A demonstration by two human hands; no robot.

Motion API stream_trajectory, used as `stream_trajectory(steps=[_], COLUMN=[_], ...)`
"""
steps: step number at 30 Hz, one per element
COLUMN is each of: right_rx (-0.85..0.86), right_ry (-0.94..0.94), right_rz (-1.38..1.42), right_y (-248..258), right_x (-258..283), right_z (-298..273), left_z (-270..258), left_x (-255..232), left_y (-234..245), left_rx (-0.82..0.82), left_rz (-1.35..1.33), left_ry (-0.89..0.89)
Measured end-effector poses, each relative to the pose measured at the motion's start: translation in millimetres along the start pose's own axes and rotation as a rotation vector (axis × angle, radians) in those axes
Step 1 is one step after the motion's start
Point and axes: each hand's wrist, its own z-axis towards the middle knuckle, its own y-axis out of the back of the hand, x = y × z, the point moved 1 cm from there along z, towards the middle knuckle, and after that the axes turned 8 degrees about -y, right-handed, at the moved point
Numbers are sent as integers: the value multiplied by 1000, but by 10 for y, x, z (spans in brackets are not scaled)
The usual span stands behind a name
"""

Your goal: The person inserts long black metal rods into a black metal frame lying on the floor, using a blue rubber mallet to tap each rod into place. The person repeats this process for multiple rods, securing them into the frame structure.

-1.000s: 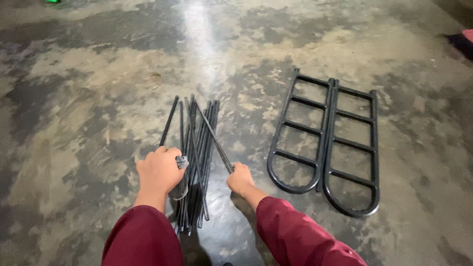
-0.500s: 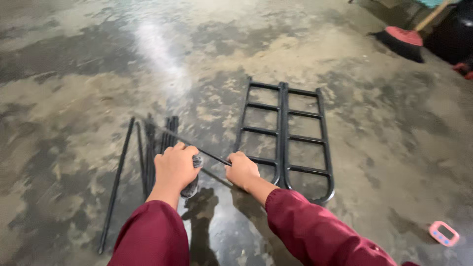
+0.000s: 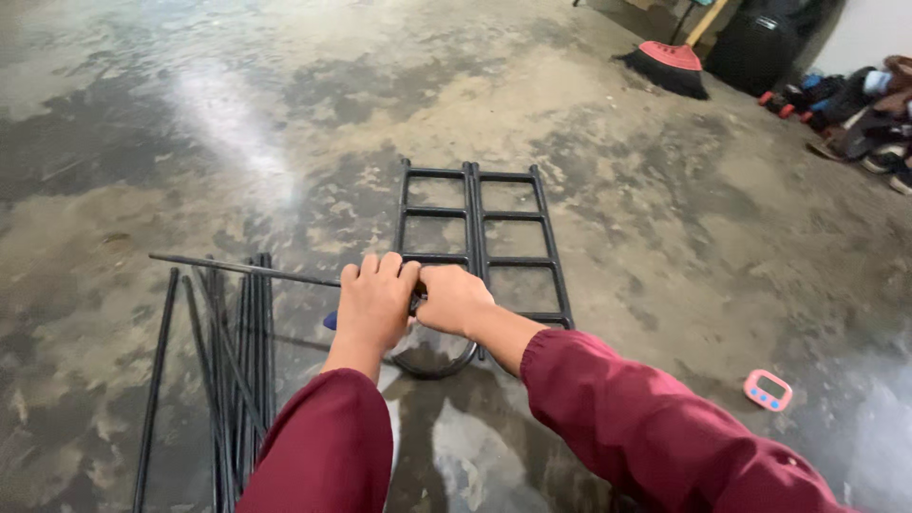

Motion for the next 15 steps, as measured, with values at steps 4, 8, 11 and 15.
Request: stream_trajectory(steps=[4,8,11,15], right_rx=[20,53,78,60], right_ry=[-59,-70,-101,-36], right_rz=[-75,-153,-216,-317], right_y=[258,525,681,809], right_x=[-38,-95,-176,-331], right_z=[-111,-210,-280,-347], left_z=[116,227,239,197], left_x=[-83,-183,-233,-168], left_y=[-55,-79,-64,-25], left_rx=[-85,-133,-143,-112], left_rz=[85,41,38,53], left_ry=[-49,-88,-95,-96])
